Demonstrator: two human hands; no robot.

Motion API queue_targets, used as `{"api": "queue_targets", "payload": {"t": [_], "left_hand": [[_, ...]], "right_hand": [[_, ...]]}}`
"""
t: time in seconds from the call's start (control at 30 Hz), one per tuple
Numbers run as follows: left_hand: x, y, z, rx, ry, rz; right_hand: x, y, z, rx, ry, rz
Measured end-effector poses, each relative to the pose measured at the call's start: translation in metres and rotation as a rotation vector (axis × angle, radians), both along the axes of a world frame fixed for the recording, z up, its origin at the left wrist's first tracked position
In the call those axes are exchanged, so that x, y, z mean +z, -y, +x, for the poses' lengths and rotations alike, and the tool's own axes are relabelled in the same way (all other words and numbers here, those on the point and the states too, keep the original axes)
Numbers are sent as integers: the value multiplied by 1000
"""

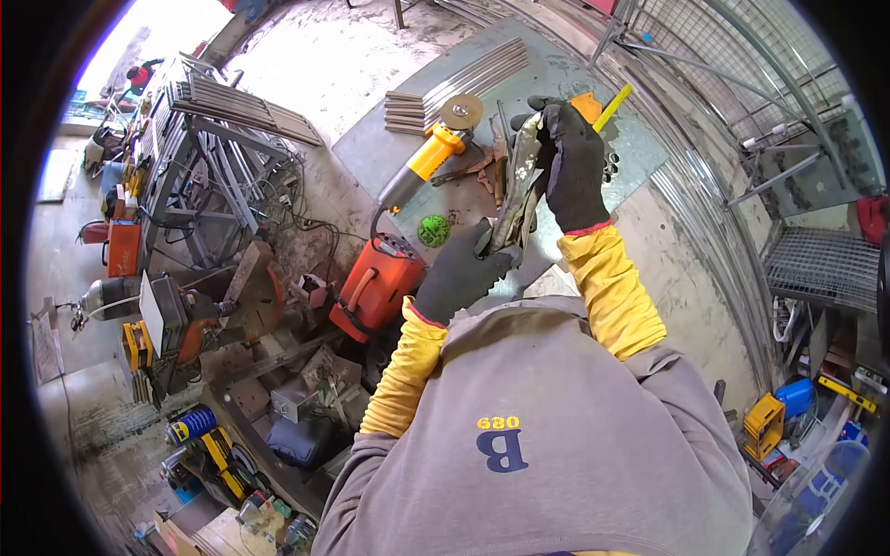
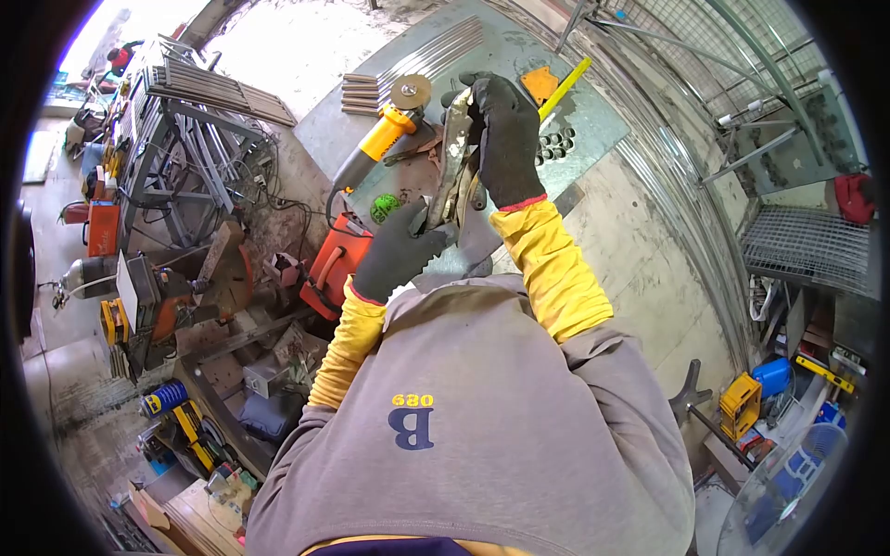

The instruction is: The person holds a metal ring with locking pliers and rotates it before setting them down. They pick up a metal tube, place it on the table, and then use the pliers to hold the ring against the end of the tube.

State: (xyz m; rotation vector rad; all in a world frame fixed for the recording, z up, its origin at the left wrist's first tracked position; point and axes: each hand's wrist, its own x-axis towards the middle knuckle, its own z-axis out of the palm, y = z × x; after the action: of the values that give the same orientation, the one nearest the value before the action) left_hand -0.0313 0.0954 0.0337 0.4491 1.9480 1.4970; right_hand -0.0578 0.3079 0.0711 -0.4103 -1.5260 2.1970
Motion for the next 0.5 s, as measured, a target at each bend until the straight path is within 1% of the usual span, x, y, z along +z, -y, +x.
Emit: {"api": "queue_targets", "payload": {"t": [0.07, 0.17, 0.37, 0.4, 0.47, 0.5], "left_hand": [[19, -4, 1, -23, -41, -95], [-8, -3, -2, -22, 12, -38], [-24, -14, 5, 69, -77, -63], [-19, -14, 5, 69, -79, -63], [-8, -15, 5, 48, -94, -189], [-11, -13, 5, 46, -98, -189]], "right_hand": [[-3, 2, 0, 10, 19, 28], [-4, 3, -2, 11, 24, 71], [-3, 5, -5, 13, -51, -7], [-5, 4, -6, 20, -45, -17], [-6, 4, -7, 26, -44, -26], [-6, 3, -7, 24, -51, -19]]}}
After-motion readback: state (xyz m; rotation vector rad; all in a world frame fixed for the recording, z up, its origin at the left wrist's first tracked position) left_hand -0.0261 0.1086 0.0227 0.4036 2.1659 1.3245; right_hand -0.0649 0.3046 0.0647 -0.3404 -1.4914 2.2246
